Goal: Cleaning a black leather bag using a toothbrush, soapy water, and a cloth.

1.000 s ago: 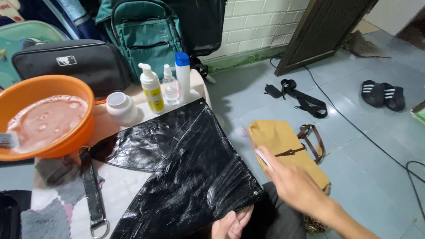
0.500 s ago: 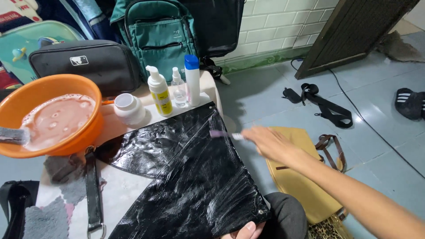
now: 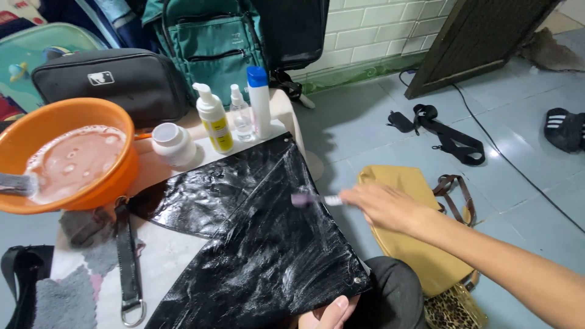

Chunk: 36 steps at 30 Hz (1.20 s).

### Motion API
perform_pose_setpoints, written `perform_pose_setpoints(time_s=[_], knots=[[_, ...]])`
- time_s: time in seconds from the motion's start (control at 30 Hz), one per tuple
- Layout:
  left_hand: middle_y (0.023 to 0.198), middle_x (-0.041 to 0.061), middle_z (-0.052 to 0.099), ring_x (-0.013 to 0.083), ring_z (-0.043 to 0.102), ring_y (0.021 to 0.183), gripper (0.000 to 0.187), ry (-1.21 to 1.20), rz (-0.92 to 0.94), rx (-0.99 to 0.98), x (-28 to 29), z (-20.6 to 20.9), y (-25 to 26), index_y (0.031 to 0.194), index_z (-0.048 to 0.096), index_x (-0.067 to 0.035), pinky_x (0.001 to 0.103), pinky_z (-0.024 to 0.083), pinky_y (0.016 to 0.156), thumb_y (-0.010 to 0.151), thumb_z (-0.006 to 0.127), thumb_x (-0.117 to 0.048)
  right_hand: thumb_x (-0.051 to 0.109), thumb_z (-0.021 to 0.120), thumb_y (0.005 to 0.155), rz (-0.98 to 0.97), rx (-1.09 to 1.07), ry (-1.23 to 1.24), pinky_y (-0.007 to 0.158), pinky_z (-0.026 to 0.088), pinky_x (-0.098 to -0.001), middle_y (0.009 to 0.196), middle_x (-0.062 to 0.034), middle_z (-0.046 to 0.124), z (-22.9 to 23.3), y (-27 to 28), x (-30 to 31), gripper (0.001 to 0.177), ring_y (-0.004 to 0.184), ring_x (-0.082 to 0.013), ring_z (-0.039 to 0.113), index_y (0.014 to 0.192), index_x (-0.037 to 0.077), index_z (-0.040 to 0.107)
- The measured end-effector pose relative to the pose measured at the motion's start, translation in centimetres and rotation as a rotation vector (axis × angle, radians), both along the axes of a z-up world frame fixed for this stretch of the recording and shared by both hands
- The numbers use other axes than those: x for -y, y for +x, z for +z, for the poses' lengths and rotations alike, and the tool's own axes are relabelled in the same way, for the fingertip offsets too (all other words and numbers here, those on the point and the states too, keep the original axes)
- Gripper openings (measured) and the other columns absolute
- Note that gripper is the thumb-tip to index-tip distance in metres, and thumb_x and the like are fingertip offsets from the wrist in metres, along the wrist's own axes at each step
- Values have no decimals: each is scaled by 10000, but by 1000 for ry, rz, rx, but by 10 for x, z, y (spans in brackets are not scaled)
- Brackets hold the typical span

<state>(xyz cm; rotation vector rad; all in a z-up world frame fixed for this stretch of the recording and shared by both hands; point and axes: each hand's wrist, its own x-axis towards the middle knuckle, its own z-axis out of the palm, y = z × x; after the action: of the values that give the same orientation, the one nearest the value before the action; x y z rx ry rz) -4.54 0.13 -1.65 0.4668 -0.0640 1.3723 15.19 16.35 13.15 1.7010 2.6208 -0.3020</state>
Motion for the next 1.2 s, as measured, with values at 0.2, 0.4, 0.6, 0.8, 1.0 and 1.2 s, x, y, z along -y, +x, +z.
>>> perform_pose_setpoints(time_s=[0.2,0.4,0.6,0.8,1.0,1.2], knots=[[1492,355,451,490,529,1369,647,-49,-24,-39,-5,-35,-14,1509,203,46,602,447,1154,945,503,145,197,459,1038,217,133,-329,636,518,-285,696,36,595,9,7,10,241,646,-127,547,858,202,620],[1514,349,420,474,441,1421,588,77,-42,45,7,-28,-24,1505,241,101,593,350,1205,951,424,167,186,474,968,96,28,54,677,491,-451,794,-57,618,-1,1,-19,179,695,-274,600,1042,197,637],[1394,386,559,489,584,1316,488,-166,-60,-44,10,-58,-28,1409,363,139,582,489,1130,941,501,136,248,422,1005,272,146,-119,638,507,-387,773,2,593,21,-6,19,217,665,-188,591,923,205,618],[1251,431,688,514,691,1199,436,-481,-92,-195,16,-49,-42,1312,499,208,580,564,1061,878,536,176,153,503,901,9,-29,-48,709,547,-449,898,-102,724,8,-17,0,274,730,-312,669,1091,186,697],[1065,509,726,528,754,1005,281,-593,-96,-296,13,-44,-46,1081,527,361,537,634,935,842,573,221,173,449,936,235,80,-95,718,533,-430,881,-54,681,21,-13,16,266,777,-277,662,1072,219,673],[1324,494,614,599,627,1243,431,-500,-77,-101,16,-56,-49,1306,472,226,642,550,1048,878,504,253,70,475,881,20,8,-256,657,569,-360,858,-38,755,43,-49,36,359,674,-209,692,1101,221,714]])
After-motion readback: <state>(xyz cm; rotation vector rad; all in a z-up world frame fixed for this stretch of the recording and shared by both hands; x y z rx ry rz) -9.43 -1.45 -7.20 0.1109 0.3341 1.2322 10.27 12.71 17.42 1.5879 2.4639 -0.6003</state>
